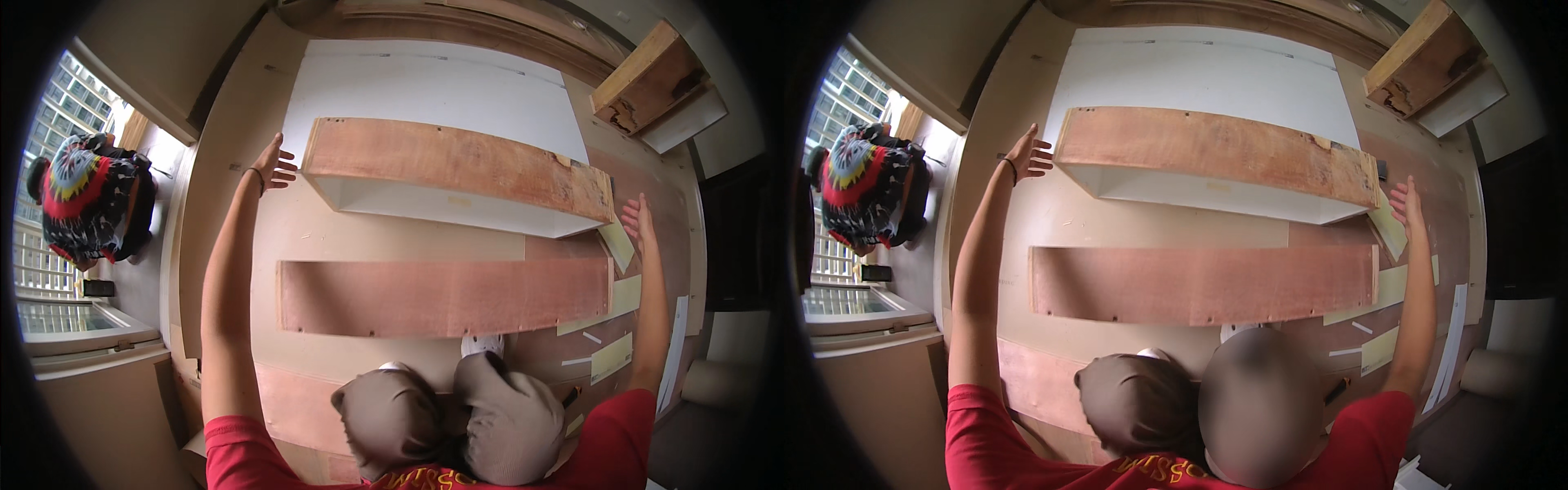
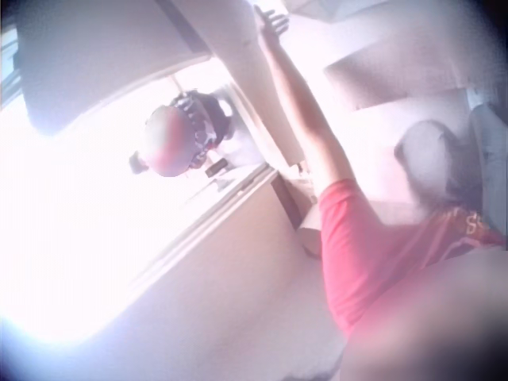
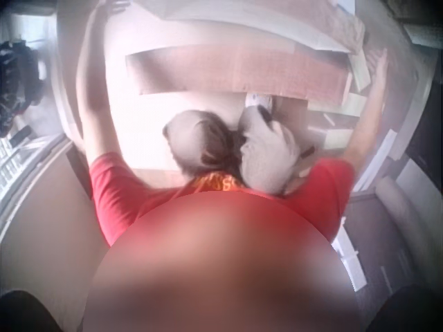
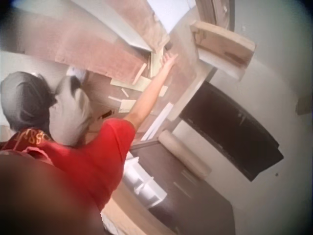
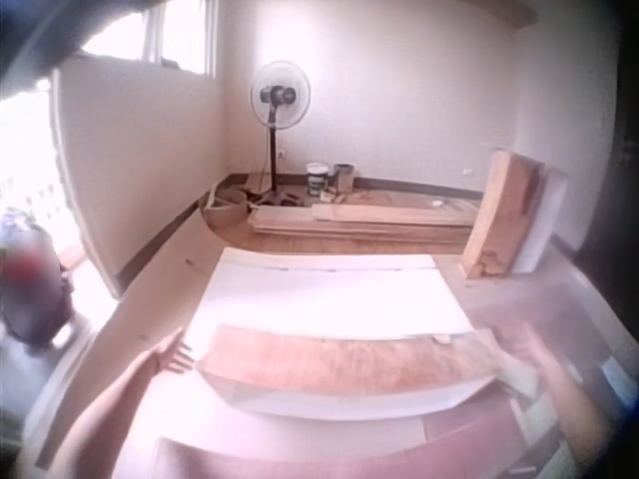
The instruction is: The person sits on the floor and handles wooden panels and yellow foam inserts, aligning and fitting the foam into the wooden parts. They repeatedly pick up, position, and place the components while another person briefly assists.
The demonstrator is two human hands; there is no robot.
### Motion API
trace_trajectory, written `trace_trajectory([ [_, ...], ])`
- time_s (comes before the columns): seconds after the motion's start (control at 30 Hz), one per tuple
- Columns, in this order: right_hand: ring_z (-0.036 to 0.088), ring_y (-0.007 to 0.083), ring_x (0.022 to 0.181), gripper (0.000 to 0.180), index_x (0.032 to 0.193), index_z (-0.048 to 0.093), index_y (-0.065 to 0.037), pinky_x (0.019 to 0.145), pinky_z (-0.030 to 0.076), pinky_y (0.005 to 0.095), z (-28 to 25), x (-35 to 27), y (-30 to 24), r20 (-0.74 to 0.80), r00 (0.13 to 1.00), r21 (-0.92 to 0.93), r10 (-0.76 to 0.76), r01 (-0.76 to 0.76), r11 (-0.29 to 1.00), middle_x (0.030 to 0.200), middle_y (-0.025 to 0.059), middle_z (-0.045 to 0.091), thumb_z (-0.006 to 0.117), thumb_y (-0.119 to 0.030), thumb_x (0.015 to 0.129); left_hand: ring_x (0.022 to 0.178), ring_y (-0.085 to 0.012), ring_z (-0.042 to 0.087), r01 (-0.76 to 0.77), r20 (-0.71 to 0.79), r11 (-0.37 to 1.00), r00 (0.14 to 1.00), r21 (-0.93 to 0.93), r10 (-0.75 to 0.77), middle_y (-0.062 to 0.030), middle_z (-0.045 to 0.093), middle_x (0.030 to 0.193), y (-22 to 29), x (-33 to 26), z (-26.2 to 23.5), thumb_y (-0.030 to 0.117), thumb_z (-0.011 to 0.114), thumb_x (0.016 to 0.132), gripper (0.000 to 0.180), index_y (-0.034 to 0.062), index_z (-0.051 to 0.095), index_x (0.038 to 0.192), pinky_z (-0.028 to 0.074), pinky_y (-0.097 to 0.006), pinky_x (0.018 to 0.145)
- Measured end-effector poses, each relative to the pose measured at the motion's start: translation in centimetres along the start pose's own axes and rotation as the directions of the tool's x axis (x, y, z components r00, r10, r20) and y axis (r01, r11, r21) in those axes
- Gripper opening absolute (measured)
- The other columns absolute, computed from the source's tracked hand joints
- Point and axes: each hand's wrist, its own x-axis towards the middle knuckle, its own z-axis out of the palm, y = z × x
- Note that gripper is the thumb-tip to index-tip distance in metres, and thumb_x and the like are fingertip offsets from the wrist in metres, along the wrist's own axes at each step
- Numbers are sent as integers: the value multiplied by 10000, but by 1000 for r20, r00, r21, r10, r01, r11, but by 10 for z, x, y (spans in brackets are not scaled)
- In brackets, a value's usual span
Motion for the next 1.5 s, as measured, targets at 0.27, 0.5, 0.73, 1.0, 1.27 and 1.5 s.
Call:
trace_trajectory([
  [0.27, 526, 225, 1220, 800, 1415, 451, -37, 1044, 403, 368, 46, 63, -2, 432, 901, 159, 44, -124, 980, 1406, 146, 507, 395, -678, 941, 1454, -358, 225, 102, 321, 984, 936, 149, -146, -154, 194, 1600, 36, 60, 11, 865, 140, 828, 1046, 105, 239, 1541, 170, -639, 1123],
  [0.5, 591, 185, 1131, 686, 1309, 558, -39, 947, 494, 336, 63, 74, 0, 532, 837, 162, 123, -243, 956, 1304, 100, 591, 426, -618, 966, 1356, -314, 422, 156, 449, 988, 883, -10, -135, -187, 366, 1515, 44, 60, 7, 835, 276, 848, 979, 91, 353, 1479, 379, -557, 1061],
  [0.73, 597, 182, 1130, 647, 1283, 571, -43, 928, 513, 344, 60, 105, 48, 451, 852, 113, 266, -350, 930, 1264, 94, 616, 440, -593, 969, 933, -243, 635, 176, 359, 984, 918, 15, -170, -127, 654, 1127, 42, 55, 51, 777, 440, 853, 789, 92, 621, 1201, 548, -411, 750],
  [1.0, 611, 189, 1108, 633, 1286, 570, -41, 921, 520, 349, 82, 108, 40, 617, 759, 140, 205, -362, 922, 1252, 103, 623, 448, -575, 969, 780, -190, 652, 200, 357, 967, 925, -161, -132, -68, 683, 958, 23, 43, 37, 572, 559, 898, 515, 87, 667, 1035, 550, -369, 691],
  [1.27, 646, 197, 1041, 573, 1260, 592, -38, 899, 534, 345, 80, 59, 43, 653, 694, 110, 304, -483, 869, 1197, 114, 651, 474, -519, 970, 759, -182, 649, 295, 431, 906, 891, -303, -146, -54, 682, 872, -1, 7, 23, 364, 554, 945, 336, 52, 660, 1015, 542, -325, 719],
  [1.5, 674, 178, 899, 440, 1123, 668, -48, 817, 553, 332, 70, 54, 57, 586, 754, 185, 297, -482, 857, 1053, 87, 694, 543, -436, 958, 965, -163, 592, -309, 406, 901, 898, 303, 172, -81, 623, 1078, -23, 12, 5, 238, 572, 963, 439, 66, 437, 1344, 513, -338, 866],
])
